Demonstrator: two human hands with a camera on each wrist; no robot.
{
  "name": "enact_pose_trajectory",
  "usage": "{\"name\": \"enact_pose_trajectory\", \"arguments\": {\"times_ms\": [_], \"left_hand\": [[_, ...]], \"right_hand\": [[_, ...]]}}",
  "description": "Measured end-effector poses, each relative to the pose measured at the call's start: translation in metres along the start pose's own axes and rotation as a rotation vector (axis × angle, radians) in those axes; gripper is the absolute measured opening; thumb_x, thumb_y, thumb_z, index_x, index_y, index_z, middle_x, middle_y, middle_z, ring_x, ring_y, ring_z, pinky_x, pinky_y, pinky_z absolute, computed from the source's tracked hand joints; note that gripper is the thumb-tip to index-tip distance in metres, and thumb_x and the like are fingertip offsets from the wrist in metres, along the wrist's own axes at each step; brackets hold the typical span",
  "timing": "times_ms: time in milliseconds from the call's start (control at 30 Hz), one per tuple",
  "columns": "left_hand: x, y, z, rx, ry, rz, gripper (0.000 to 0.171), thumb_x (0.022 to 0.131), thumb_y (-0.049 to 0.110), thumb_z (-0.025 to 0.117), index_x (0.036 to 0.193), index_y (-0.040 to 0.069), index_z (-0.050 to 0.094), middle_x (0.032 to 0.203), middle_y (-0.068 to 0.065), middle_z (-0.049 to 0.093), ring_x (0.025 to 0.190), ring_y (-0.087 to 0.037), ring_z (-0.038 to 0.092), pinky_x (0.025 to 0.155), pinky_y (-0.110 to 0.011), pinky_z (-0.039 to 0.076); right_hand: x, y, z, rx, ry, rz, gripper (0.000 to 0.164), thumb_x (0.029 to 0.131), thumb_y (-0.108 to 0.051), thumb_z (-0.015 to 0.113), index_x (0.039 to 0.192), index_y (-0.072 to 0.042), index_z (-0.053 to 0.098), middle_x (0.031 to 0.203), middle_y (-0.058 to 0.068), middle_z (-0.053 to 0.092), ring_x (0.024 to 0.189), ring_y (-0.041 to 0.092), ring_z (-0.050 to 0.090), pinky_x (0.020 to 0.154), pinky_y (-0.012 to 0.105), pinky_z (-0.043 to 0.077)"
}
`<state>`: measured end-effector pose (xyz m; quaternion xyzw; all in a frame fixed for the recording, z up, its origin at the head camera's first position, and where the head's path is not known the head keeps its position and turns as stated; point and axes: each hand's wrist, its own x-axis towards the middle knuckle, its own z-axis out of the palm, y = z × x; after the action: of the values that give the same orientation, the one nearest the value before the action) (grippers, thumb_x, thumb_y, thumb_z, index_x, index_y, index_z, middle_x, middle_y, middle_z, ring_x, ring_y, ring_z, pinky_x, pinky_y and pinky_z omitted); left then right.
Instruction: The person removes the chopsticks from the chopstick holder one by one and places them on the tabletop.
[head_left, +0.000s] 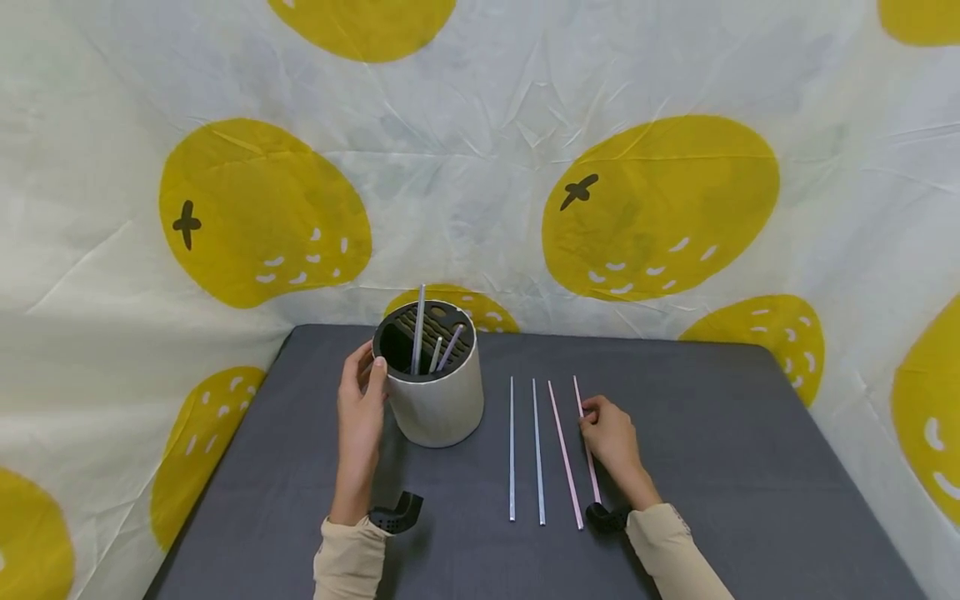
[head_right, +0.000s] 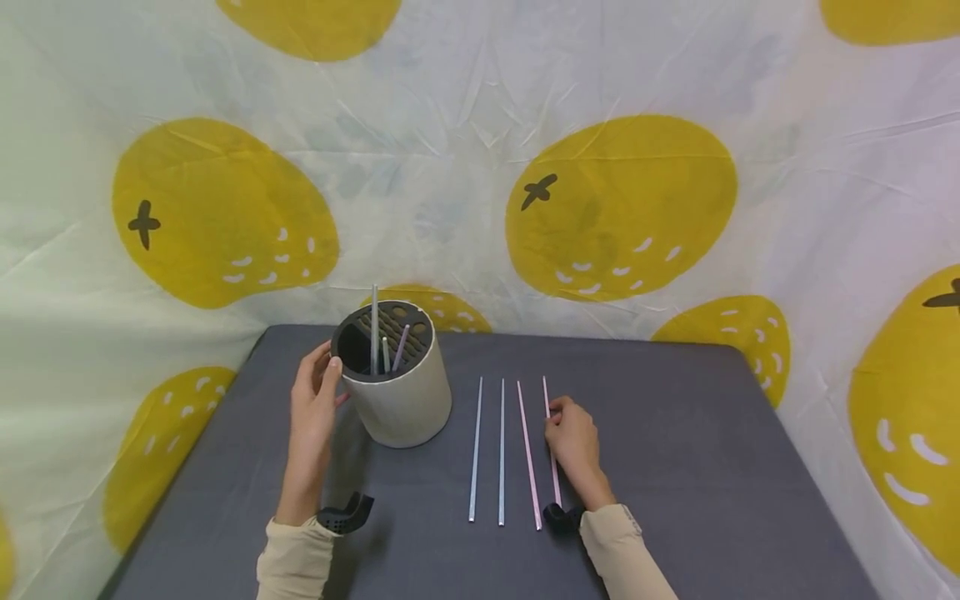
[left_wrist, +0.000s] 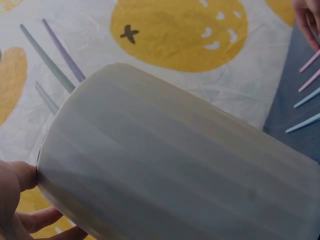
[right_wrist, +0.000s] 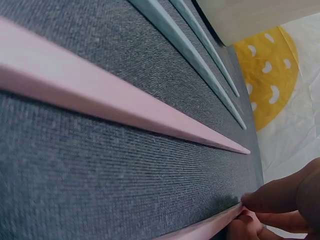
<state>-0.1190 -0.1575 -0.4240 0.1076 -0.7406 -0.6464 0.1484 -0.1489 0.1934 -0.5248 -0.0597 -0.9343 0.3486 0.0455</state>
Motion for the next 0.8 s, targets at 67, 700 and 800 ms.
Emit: {"name": "enact_pose_trajectory", "arguments": {"times_ms": [67,700,800], "left_hand": [[0.001,-0.001,0.001,-0.003,0.001,0.007,0.054,0.109,0.043,0.052,0.158,0.021,0.042,0.161,-0.007,0.043,0.146,-0.029,0.044,0.112,-0.062,0.043],[0.007,-0.003,-0.001,-0.013,-0.016,0.012,0.054,0.109,0.043,0.052,0.158,0.021,0.042,0.161,-0.007,0.044,0.146,-0.029,0.044,0.113,-0.062,0.043],[0.009,-0.002,0.001,-0.001,-0.005,0.011,0.055,0.109,0.044,0.052,0.158,0.021,0.042,0.161,-0.006,0.044,0.145,-0.028,0.045,0.113,-0.061,0.043]], "right_hand": [[0.000,-0.002,0.001,-0.004,0.025,-0.005,0.026,0.091,-0.007,0.066,0.115,0.001,0.071,0.089,0.012,0.072,0.076,0.028,0.065,0.065,0.040,0.048],[0.000,-0.054,0.012,0.180,0.073,-0.289,0.022,0.098,-0.002,0.066,0.119,0.001,0.072,0.101,0.012,0.072,0.090,0.025,0.066,0.079,0.037,0.051],[-0.001,-0.070,0.007,0.235,0.078,-0.370,0.021,0.099,-0.004,0.068,0.119,-0.002,0.072,0.105,0.011,0.073,0.094,0.024,0.067,0.080,0.042,0.055]]}}
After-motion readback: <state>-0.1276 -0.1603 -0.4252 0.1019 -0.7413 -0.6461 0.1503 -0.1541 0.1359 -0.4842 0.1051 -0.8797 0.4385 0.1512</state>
